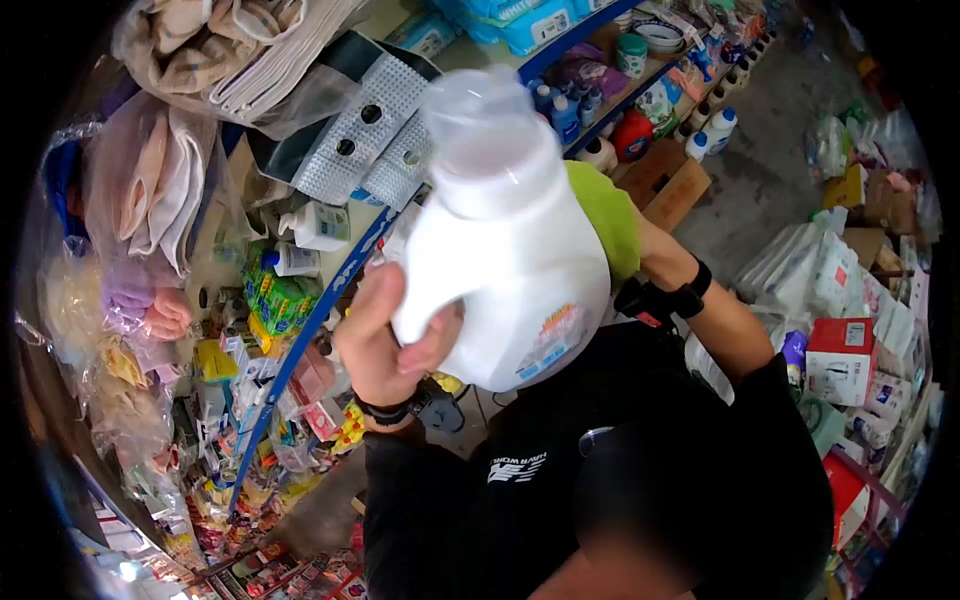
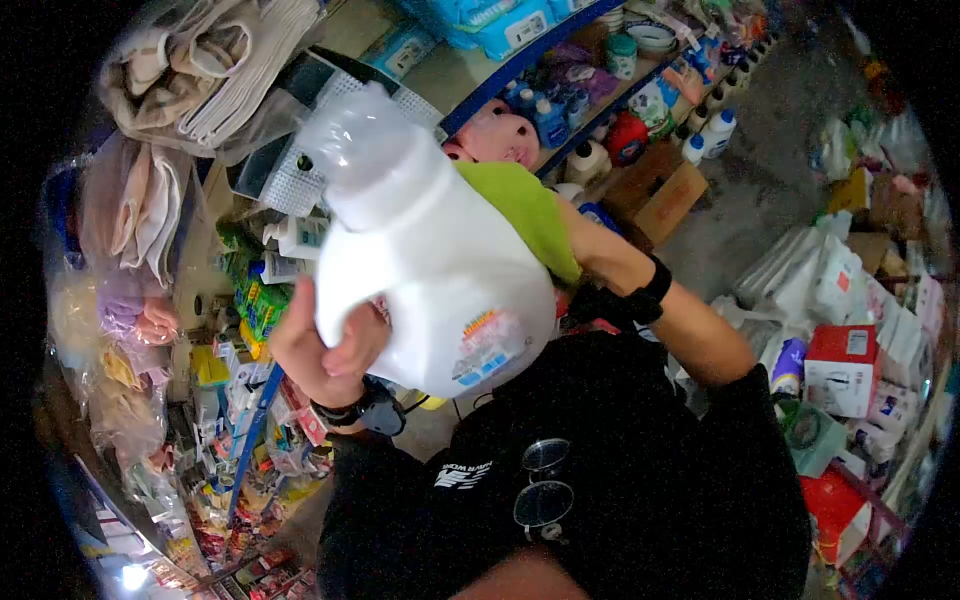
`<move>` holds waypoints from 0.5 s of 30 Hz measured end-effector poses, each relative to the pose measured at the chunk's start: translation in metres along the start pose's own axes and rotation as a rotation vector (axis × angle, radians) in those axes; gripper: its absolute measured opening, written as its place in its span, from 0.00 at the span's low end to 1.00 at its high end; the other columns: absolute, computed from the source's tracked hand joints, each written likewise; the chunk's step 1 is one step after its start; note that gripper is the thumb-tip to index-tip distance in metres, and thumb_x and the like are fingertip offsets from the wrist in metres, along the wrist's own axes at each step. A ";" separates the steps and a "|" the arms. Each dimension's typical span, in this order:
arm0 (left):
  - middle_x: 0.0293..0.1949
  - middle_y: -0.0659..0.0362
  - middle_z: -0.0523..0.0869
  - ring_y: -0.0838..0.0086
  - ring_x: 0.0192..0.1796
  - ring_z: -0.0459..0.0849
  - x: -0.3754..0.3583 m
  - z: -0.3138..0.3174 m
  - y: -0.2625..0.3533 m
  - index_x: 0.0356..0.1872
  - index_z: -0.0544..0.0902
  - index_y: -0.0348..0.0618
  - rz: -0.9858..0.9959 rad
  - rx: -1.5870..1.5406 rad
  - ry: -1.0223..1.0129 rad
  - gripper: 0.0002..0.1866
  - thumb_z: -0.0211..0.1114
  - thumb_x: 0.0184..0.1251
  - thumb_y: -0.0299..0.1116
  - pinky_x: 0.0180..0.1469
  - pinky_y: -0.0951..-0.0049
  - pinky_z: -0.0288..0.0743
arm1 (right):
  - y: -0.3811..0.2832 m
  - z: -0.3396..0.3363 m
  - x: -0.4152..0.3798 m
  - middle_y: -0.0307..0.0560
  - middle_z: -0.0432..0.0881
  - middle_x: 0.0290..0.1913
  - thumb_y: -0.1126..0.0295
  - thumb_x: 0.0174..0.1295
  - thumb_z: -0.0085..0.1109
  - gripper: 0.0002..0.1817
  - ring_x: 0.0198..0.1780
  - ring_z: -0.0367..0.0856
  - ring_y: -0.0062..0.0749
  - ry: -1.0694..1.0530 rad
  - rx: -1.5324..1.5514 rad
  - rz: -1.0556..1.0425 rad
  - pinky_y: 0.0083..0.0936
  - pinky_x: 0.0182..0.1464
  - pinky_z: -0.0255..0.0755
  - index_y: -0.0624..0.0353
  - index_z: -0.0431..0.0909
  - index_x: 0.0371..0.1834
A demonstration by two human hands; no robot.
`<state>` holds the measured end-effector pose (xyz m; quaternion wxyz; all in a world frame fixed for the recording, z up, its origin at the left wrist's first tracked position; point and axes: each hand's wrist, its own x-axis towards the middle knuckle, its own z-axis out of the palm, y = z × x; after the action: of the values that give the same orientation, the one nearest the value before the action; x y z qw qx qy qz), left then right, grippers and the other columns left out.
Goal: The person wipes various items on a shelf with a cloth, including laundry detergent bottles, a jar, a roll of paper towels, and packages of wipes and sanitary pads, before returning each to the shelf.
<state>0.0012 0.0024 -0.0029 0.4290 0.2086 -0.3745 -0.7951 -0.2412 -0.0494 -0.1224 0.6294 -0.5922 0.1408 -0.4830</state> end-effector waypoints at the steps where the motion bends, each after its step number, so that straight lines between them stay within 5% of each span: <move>1: 0.08 0.64 0.64 0.82 0.08 0.57 -0.002 0.003 0.004 0.26 0.70 0.31 0.036 -0.065 -0.009 0.27 0.39 0.73 0.47 0.11 0.81 0.48 | -0.003 0.004 -0.002 0.49 0.62 0.68 0.64 0.63 0.53 0.31 0.65 0.64 0.29 0.075 -0.075 0.004 0.29 0.65 0.58 0.63 0.57 0.68; 2: 0.08 0.64 0.63 0.82 0.07 0.56 -0.004 0.010 0.006 0.26 0.70 0.31 0.127 -0.049 0.045 0.28 0.36 0.74 0.48 0.11 0.81 0.49 | 0.012 -0.001 -0.012 0.52 0.64 0.66 0.64 0.61 0.54 0.32 0.66 0.64 0.42 0.175 -0.326 -0.035 0.34 0.65 0.58 0.64 0.58 0.67; 7: 0.09 0.65 0.64 0.82 0.07 0.52 -0.006 0.050 -0.005 0.33 0.70 0.33 0.291 0.229 -0.040 0.29 0.31 0.74 0.50 0.12 0.80 0.48 | -0.012 0.033 -0.023 0.53 0.65 0.65 0.63 0.60 0.54 0.31 0.65 0.64 0.48 0.349 -0.646 -0.238 0.37 0.65 0.57 0.61 0.61 0.66; 13: 0.10 0.66 0.63 0.82 0.07 0.51 0.012 0.062 -0.007 0.33 0.70 0.34 0.296 0.098 -0.025 0.27 0.31 0.75 0.49 0.12 0.79 0.47 | -0.038 0.067 0.000 0.55 0.66 0.64 0.61 0.59 0.54 0.29 0.65 0.63 0.54 0.548 -0.960 -0.520 0.42 0.66 0.56 0.57 0.65 0.65; 15: 0.10 0.66 0.62 0.81 0.07 0.52 0.018 0.059 -0.007 0.32 0.70 0.35 0.316 0.075 0.006 0.27 0.31 0.75 0.48 0.15 0.79 0.48 | -0.030 0.068 -0.006 0.55 0.66 0.64 0.60 0.57 0.55 0.28 0.64 0.63 0.57 0.460 -1.129 -0.613 0.45 0.66 0.55 0.53 0.69 0.62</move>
<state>-0.0507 0.0142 0.0285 0.5416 0.1657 -0.4309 -0.7025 -0.2066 0.0014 -0.0803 0.0126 -0.7251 0.3273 -0.6058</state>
